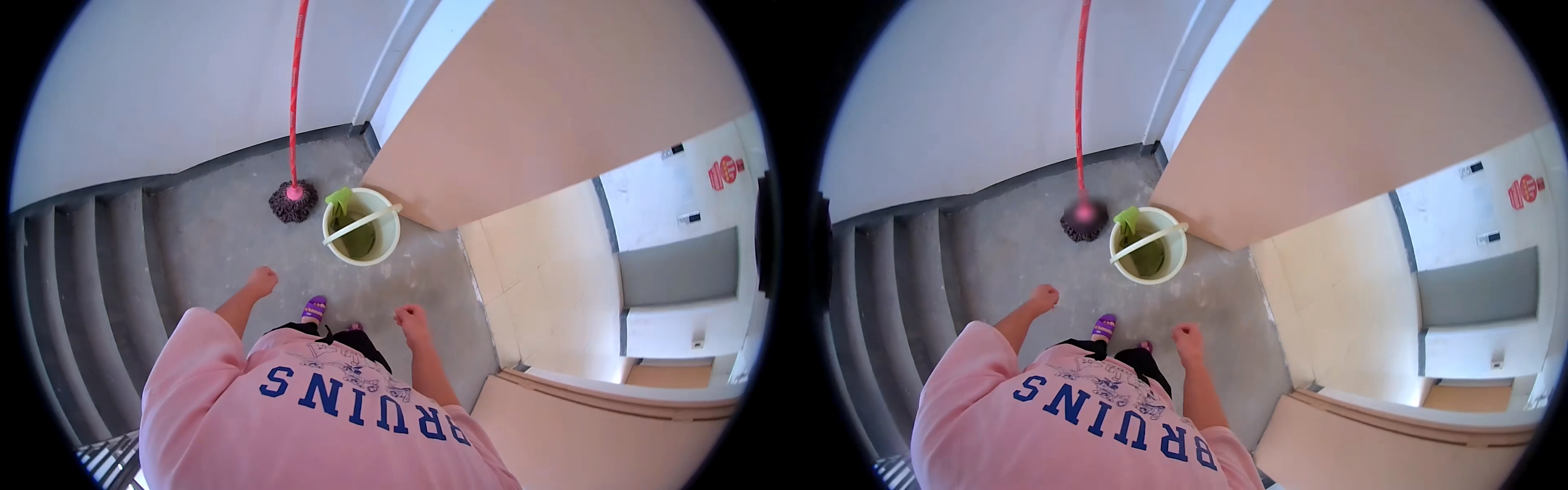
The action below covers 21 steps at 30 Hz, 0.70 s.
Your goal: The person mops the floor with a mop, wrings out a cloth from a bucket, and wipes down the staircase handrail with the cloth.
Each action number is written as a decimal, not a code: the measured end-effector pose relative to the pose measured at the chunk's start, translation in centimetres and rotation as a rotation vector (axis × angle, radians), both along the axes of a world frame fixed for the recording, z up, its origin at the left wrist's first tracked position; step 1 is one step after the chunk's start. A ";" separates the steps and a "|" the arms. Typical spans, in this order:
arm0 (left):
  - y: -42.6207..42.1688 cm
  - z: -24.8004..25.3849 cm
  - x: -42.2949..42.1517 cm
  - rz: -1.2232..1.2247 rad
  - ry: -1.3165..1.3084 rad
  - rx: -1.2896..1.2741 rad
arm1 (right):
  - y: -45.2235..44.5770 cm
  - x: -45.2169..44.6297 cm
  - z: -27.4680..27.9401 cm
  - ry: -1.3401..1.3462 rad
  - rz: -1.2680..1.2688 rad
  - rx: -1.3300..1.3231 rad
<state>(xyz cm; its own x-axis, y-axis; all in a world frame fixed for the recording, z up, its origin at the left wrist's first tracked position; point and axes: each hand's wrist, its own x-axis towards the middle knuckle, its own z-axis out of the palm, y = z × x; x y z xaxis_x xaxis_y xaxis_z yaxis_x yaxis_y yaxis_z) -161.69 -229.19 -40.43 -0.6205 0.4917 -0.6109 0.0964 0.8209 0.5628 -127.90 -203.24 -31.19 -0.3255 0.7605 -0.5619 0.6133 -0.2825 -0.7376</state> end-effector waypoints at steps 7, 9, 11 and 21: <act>-6.1 0.0 3.8 0.313 -0.257 -0.082 | 1.0 -0.7 -1.3 -0.245 0.070 -0.244; -7.4 -0.4 5.7 0.334 -0.330 -0.141 | 2.5 1.0 -2.6 -0.297 0.127 -0.339; -7.6 0.8 7.7 0.399 -0.349 -0.167 | 4.1 1.7 -3.2 -0.335 0.193 -0.344; 3.2 4.9 7.6 0.557 -0.327 -0.045 | 16.5 -5.4 -9.3 -0.224 0.503 -0.183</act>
<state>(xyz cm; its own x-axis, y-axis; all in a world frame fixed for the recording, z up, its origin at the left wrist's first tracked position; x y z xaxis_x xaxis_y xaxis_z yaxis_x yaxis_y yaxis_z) -154.10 -226.00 -35.57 -0.5539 0.1195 -0.8240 -0.5213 0.7218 0.4552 -133.29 -186.74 -40.48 -0.4801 0.4268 -0.7664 0.8405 -0.0264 -0.5412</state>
